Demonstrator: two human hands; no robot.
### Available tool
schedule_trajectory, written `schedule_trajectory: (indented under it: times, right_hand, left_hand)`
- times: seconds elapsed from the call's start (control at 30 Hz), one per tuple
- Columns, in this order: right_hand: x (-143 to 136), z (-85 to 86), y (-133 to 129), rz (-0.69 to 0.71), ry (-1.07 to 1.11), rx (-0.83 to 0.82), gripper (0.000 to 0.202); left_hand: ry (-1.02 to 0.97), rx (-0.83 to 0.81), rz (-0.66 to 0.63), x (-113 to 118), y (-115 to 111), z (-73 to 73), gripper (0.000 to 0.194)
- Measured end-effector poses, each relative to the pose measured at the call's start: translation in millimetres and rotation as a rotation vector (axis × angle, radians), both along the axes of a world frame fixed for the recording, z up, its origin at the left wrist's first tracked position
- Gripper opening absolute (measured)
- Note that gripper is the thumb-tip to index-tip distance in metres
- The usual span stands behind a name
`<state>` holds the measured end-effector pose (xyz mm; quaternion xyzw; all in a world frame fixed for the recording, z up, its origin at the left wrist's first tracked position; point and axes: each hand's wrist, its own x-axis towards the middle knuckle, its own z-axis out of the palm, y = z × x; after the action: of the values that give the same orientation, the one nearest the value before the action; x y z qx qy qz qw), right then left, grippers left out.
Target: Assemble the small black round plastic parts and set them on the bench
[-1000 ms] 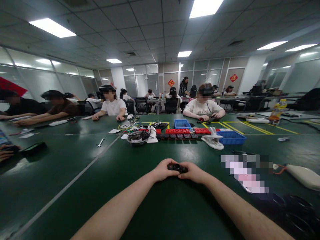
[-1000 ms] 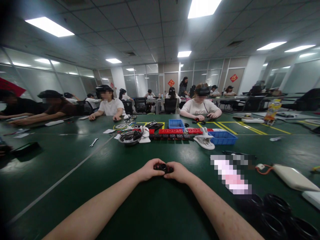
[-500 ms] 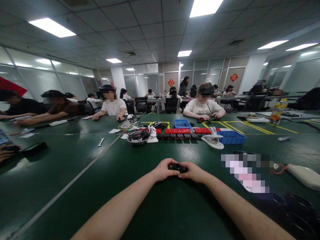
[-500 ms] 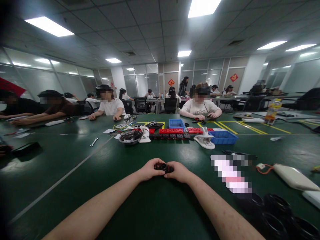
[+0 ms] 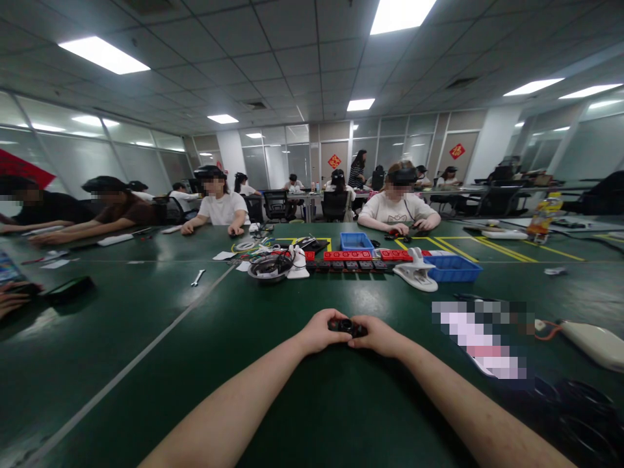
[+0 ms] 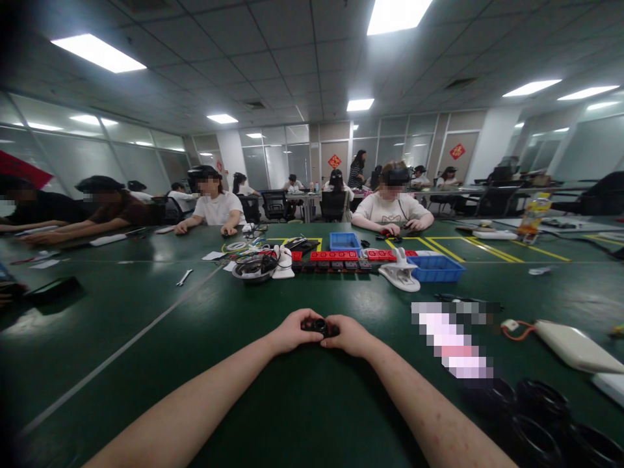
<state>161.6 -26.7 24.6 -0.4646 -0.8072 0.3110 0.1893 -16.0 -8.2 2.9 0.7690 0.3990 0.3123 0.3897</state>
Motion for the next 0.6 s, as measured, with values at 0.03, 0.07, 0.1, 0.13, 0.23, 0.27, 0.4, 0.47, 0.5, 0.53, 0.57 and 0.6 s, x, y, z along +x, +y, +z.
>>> schedule_trajectory:
  times: [0.03,0.07,0.1,0.13,0.23,0.27,0.4,0.47,0.5,0.53,0.57,0.6]
  right_hand:
    - [0.0,-0.7,0.3,-0.009,-0.005,0.005,0.024]
    - [0.0,-1.4,0.7,-0.019,-0.010,0.009,0.023]
    - [0.0,-2.1,1.1,-0.029,-0.015,0.011,0.022]
    - [0.0,-2.8,1.6,-0.039,-0.020,0.012,0.022]
    - [-1.3,-5.3,2.7,-0.076,-0.044,0.020,0.021]
    - [-2.5,-6.6,2.9,-0.095,-0.058,0.030,0.022]
    - [-12.3,-14.3,1.0,-0.279,-0.187,0.138,0.028]
    - [-18.5,-18.2,-1.3,-0.373,-0.253,0.215,0.027]
    - [-21.1,-19.6,-2.6,-0.397,-0.275,0.247,0.026]
    - [-23.0,-20.4,-3.8,-0.405,-0.289,0.268,0.025]
    - [-24.1,-20.5,-4.7,-0.402,-0.299,0.277,0.026]
    - [-24.3,-19.8,-5.3,-0.394,-0.304,0.273,0.027]
  left_hand:
    - [0.005,0.002,0.003,0.2,-0.2,0.4,0.044]
    - [0.008,0.002,0.008,0.4,-0.5,0.9,0.044]
    - [0.011,0.004,0.014,0.6,-0.8,1.4,0.044]
    - [0.014,0.008,0.020,0.9,-1.2,1.9,0.044]
    - [0.021,0.023,0.043,2.4,-3.1,2.9,0.042]
    - [0.026,0.033,0.056,3.2,-4.2,3.4,0.041]
    - [0.070,0.139,0.180,8.2,-9.7,5.7,0.036]
    - [0.103,0.200,0.256,10.7,-11.8,6.6,0.033]
    - [0.116,0.219,0.284,11.7,-12.4,6.9,0.033]
    - [0.124,0.229,0.298,12.2,-12.7,7.1,0.032]
    - [0.127,0.231,0.302,12.3,-12.8,7.3,0.032]
    - [0.127,0.227,0.297,11.9,-12.7,7.5,0.032]
